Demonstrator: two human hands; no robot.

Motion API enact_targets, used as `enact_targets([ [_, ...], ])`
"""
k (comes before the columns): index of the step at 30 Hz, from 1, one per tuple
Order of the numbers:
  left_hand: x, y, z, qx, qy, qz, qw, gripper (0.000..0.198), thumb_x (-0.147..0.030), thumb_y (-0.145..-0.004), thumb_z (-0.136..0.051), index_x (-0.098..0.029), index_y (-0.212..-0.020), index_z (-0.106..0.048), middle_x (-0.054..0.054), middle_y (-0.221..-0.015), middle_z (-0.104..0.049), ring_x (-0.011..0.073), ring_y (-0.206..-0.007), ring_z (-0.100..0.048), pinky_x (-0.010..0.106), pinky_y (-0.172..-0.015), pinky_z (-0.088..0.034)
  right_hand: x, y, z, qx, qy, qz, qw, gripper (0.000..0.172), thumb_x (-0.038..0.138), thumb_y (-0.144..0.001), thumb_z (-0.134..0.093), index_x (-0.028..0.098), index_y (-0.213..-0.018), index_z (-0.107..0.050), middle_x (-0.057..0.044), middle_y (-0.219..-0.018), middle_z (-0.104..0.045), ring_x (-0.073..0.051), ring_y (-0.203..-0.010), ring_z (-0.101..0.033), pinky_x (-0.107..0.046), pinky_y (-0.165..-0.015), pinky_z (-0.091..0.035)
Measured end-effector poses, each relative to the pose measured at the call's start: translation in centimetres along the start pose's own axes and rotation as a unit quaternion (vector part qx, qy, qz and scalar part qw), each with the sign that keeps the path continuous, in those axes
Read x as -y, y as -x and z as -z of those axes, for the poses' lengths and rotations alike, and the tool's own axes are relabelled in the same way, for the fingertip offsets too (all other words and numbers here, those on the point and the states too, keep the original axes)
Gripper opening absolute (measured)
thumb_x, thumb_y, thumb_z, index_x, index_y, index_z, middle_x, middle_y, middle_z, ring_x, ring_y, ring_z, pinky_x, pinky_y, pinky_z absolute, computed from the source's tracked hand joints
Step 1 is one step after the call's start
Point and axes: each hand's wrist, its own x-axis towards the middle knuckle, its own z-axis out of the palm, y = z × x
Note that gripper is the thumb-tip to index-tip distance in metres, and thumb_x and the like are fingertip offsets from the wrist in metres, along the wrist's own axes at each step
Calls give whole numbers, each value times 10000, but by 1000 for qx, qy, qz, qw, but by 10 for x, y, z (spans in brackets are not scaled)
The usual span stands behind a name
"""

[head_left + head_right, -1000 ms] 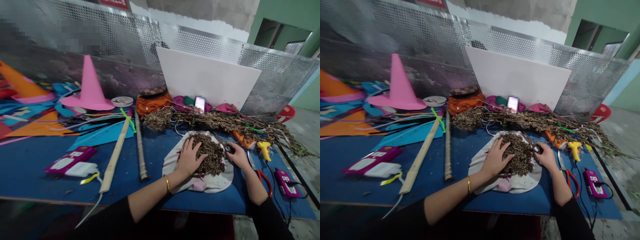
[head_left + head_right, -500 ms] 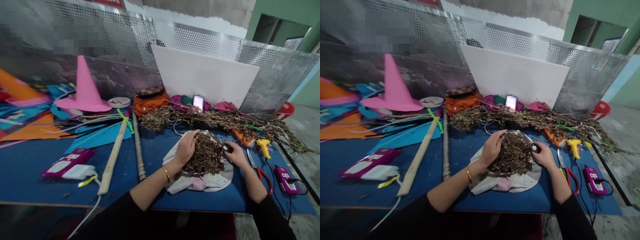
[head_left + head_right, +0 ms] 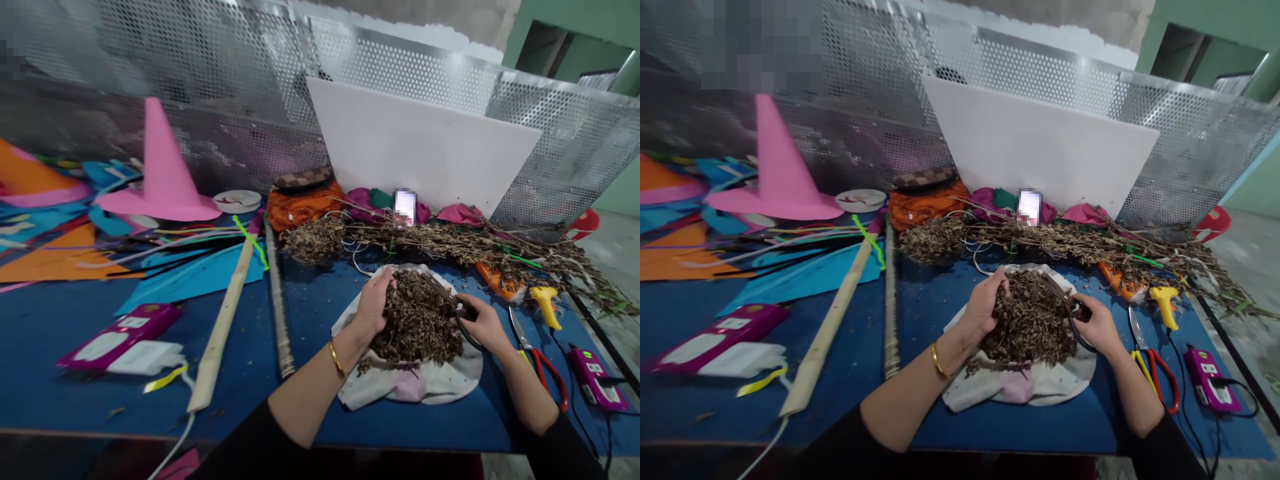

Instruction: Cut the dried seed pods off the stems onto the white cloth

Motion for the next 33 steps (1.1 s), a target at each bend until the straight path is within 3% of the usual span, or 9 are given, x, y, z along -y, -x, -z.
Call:
enact_targets([
  [4,5,-2,-2,8,-46,-20,999,549,-681,-749,-445,-211,-495,-320,-61,-444,-315,83,-428,-303,231,-467,-293,4,1,0,7,13,11,1000,499,404,-663,-686,203,-1116,-625,-55,-1029,-659,-200,-879,-603,-313,-816,-468],
  [7,-6,0,3,52,-162,-76,982,536,-647,-812,-354,-203,-512,-371,-35,-492,-374,107,-494,-369,247,-534,-326,6,0,1,12,12,17,1000,502,412,-664,-683,204,-1117,-627,-51,-1011,-665,-195,-859,-605,-307,-808,-466],
  [11,-26,5,18,233,-402,-112,878,477,-628,-666,-597,-183,-837,-599,36,-815,-610,207,-773,-542,299,-704,-397,5,0,1,11,18,11,1000,491,400,-659,-681,212,-1110,-631,-39,-958,-664,-180,-795,-596,-294,-757,-473],
  [14,-30,5,28,322,-502,-108,795,708,-527,-456,-787,-193,-1044,-574,73,-1020,-598,274,-934,-541,337,-789,-413,3,0,0,10,23,8,1000,468,381,-664,-674,217,-1101,-632,-20,-881,-651,-165,-751,-580,-279,-713,-473],
  [17,-25,0,31,359,-516,-119,768,543,-398,-503,-787,-195,-971,-601,59,-972,-584,269,-940,-535,342,-812,-409,1,0,-1,20,20,7,1000,462,369,-679,-663,221,-1114,-621,-1,-813,-628,-149,-704,-564,-261,-671,-468],
  [20,-25,-3,31,344,-466,-118,806,308,-322,-575,-748,-190,-822,-621,31,-862,-597,239,-863,-550,326,-780,-406,0,0,-2,21,22,10,999,481,365,-672,-666,217,-1127,-616,0,-798,-622,-149,-698,-562,-260,-664,-467],
  [26,-31,5,20,212,-129,5,969,226,-273,-610,-740,-180,-744,-583,-41,-667,-565,128,-630,-548,237,-612,-413,2,0,-2,12,-17,0,1000,459,350,-677,-656,209,-1114,-627,-18,-869,-656,-162,-745,-589,-280,-714,-482],
  [29,-25,10,12,182,74,72,978,210,-196,-611,-720,-158,-776,-595,-19,-756,-613,113,-676,-588,228,-665,-463,4,0,-1,9,-18,-9,1000,486,374,-655,-686,201,-1107,-636,-27,-908,-671,-173,-772,-600,-292,-739,-483],
  [33,-19,14,4,179,179,128,959,252,-162,-627,-724,-147,-840,-591,58,-915,-655,175,-796,-643,315,-746,-524,4,0,0,7,-8,-7,1000,518,388,-630,-710,198,-1107,-640,-45,-994,-674,-197,-863,-609,-310,-803,-473],
])
